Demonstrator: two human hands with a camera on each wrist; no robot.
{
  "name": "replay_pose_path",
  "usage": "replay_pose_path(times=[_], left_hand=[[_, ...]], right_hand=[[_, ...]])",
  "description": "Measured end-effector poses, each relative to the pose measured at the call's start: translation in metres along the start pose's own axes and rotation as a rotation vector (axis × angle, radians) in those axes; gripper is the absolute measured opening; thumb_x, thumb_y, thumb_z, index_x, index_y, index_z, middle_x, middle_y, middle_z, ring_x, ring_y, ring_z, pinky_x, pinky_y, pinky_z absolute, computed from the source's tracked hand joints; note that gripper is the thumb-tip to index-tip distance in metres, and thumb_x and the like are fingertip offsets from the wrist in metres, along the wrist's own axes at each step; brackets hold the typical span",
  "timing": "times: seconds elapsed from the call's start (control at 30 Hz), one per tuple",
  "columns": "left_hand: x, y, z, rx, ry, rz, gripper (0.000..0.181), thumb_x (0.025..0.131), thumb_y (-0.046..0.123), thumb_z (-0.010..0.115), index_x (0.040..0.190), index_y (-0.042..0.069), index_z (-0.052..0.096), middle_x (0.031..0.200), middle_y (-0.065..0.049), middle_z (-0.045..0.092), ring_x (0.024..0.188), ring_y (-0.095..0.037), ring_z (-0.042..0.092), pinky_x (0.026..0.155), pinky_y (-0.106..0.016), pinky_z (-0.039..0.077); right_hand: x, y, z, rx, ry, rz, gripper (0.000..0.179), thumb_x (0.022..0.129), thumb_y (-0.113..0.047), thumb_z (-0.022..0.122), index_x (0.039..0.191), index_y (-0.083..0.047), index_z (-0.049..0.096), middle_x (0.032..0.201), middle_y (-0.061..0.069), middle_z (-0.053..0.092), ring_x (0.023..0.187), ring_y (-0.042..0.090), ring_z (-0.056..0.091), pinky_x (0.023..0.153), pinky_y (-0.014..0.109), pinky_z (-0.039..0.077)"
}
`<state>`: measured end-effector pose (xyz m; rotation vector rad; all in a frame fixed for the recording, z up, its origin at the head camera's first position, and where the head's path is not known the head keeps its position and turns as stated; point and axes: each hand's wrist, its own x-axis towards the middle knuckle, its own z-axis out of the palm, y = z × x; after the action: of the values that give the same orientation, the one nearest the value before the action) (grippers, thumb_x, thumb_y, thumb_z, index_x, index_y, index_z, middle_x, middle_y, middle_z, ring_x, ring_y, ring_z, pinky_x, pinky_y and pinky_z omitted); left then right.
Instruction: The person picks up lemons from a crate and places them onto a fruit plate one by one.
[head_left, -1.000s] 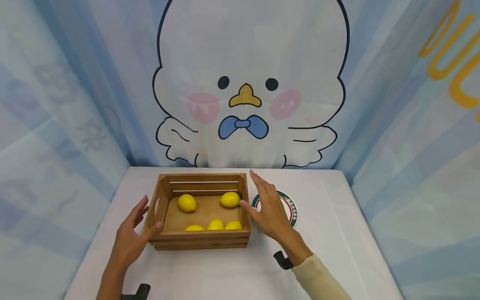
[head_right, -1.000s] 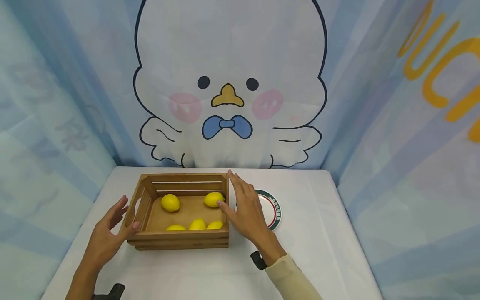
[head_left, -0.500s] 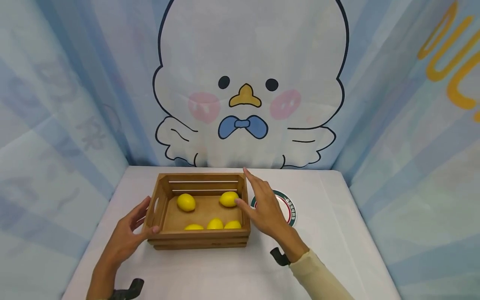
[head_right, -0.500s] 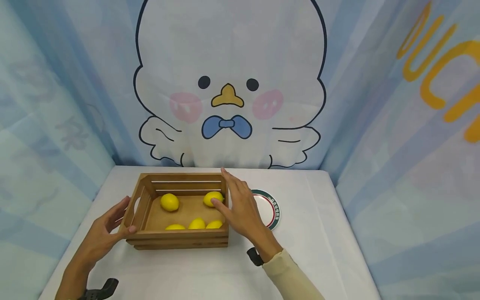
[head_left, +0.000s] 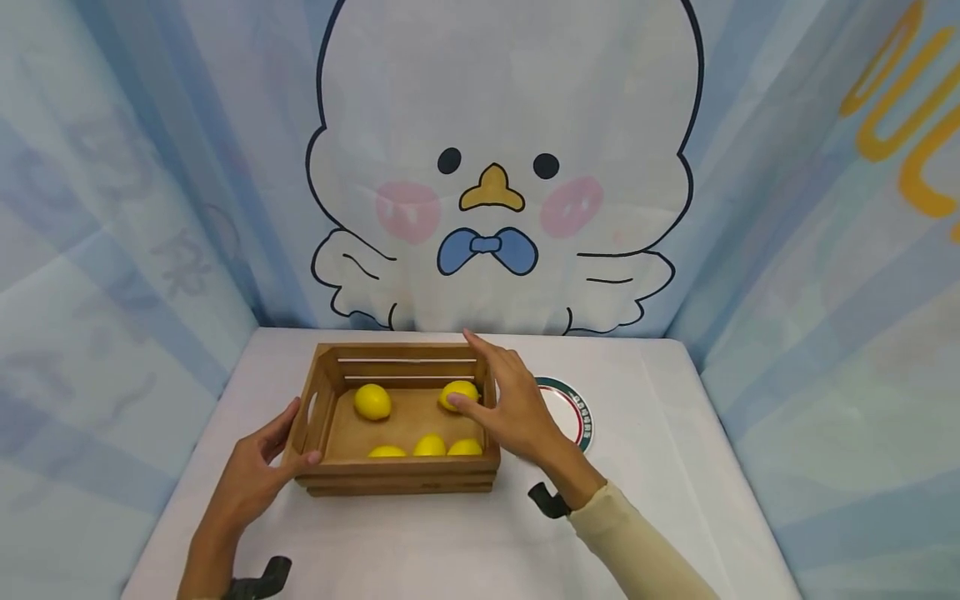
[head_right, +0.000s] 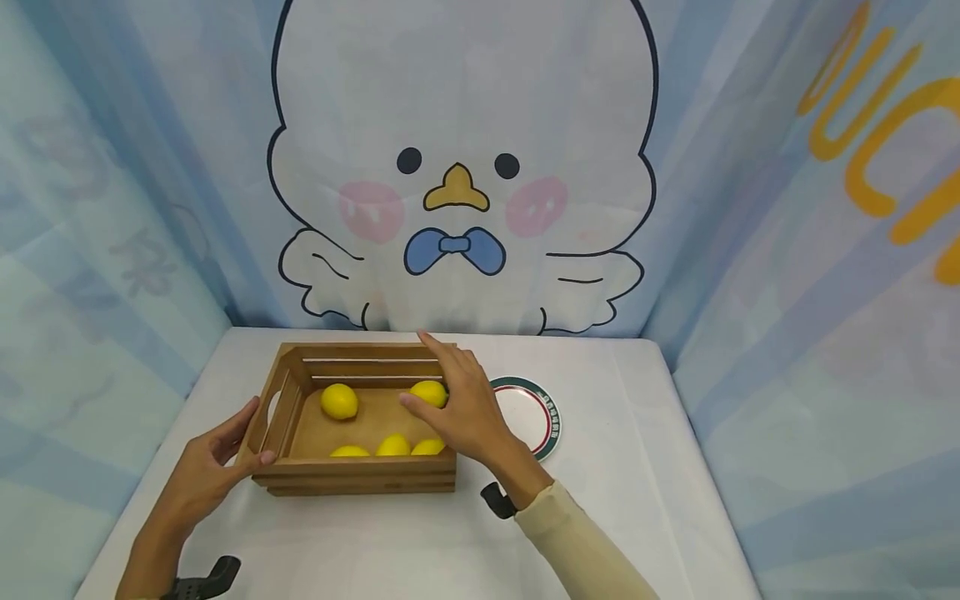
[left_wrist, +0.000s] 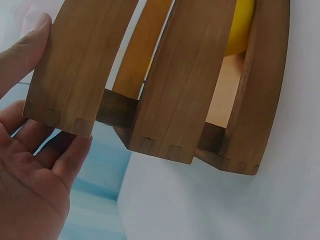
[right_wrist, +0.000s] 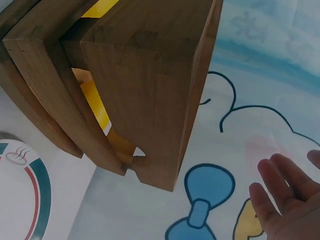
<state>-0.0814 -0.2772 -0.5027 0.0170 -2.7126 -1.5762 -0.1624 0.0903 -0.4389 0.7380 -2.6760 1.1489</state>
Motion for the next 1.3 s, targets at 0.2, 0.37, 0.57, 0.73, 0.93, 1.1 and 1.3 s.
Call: replay_pose_path(times=[0.2, 0.37, 0.57, 0.73, 0.93, 1.1, 1.3], left_hand=[[0.0, -0.002, 0.003, -0.085, -0.006, -0.044, 0.09, 0.098, 0.026, 0.079, 0.169, 0.012, 0.025, 0.175, -0.019, 0.027, 0.158, -0.047, 0.031, 0.1, 0.002, 0.039], [-0.003, -0.002, 0.003, -0.093, -0.006, -0.087, 0.09, 0.099, 0.032, 0.078, 0.169, 0.018, 0.023, 0.176, -0.015, 0.025, 0.159, -0.046, 0.029, 0.098, 0.001, 0.042], [-0.005, -0.003, 0.002, -0.064, -0.003, -0.094, 0.089, 0.1, 0.036, 0.077, 0.169, 0.018, 0.024, 0.175, -0.014, 0.026, 0.159, -0.046, 0.03, 0.101, -0.004, 0.043], [-0.003, -0.002, 0.002, -0.04, -0.006, -0.106, 0.088, 0.101, 0.039, 0.074, 0.17, 0.02, 0.023, 0.176, -0.012, 0.025, 0.159, -0.047, 0.031, 0.108, -0.03, 0.048], [-0.003, -0.003, 0.002, -0.05, -0.03, -0.117, 0.088, 0.102, 0.039, 0.073, 0.17, 0.02, 0.021, 0.177, -0.013, 0.022, 0.158, -0.05, 0.031, 0.108, -0.037, 0.048], [-0.003, -0.002, 0.0, -0.07, -0.029, -0.105, 0.086, 0.102, 0.033, 0.074, 0.17, 0.023, 0.022, 0.176, -0.013, 0.022, 0.158, -0.049, 0.031, 0.105, -0.023, 0.047], [-0.003, -0.005, 0.001, -0.095, -0.031, -0.098, 0.086, 0.102, 0.033, 0.074, 0.17, 0.023, 0.022, 0.176, -0.013, 0.022, 0.158, -0.05, 0.031, 0.101, -0.011, 0.048]], right_hand=[[0.006, -0.005, 0.005, 0.034, -0.011, -0.037, 0.093, 0.09, -0.047, 0.085, 0.166, -0.042, 0.032, 0.161, -0.005, 0.053, 0.143, 0.024, 0.052, 0.123, 0.055, 0.043], [0.013, -0.011, 0.008, 0.061, -0.031, -0.057, 0.091, 0.089, -0.049, 0.084, 0.165, -0.039, 0.036, 0.161, -0.007, 0.052, 0.145, 0.02, 0.049, 0.124, 0.056, 0.042], [0.018, -0.017, 0.01, 0.071, -0.05, -0.07, 0.091, 0.088, -0.049, 0.085, 0.164, -0.043, 0.036, 0.159, -0.008, 0.054, 0.146, 0.018, 0.049, 0.125, 0.057, 0.04], [0.026, -0.021, 0.01, 0.113, -0.051, -0.119, 0.091, 0.087, -0.046, 0.088, 0.163, -0.041, 0.039, 0.156, -0.007, 0.058, 0.143, 0.021, 0.053, 0.123, 0.06, 0.039], [0.038, -0.025, 0.014, 0.173, -0.072, -0.157, 0.086, 0.084, -0.042, 0.091, 0.159, -0.038, 0.048, 0.153, -0.006, 0.061, 0.136, 0.025, 0.062, 0.12, 0.056, 0.043], [0.053, -0.031, 0.021, 0.19, -0.122, -0.156, 0.085, 0.083, -0.041, 0.092, 0.158, -0.036, 0.051, 0.154, -0.01, 0.06, 0.135, 0.016, 0.062, 0.114, 0.04, 0.054], [0.068, -0.032, 0.032, 0.249, -0.223, -0.135, 0.079, 0.087, -0.042, 0.088, 0.157, -0.035, 0.053, 0.154, -0.014, 0.06, 0.138, 0.015, 0.061, 0.116, 0.044, 0.053]])
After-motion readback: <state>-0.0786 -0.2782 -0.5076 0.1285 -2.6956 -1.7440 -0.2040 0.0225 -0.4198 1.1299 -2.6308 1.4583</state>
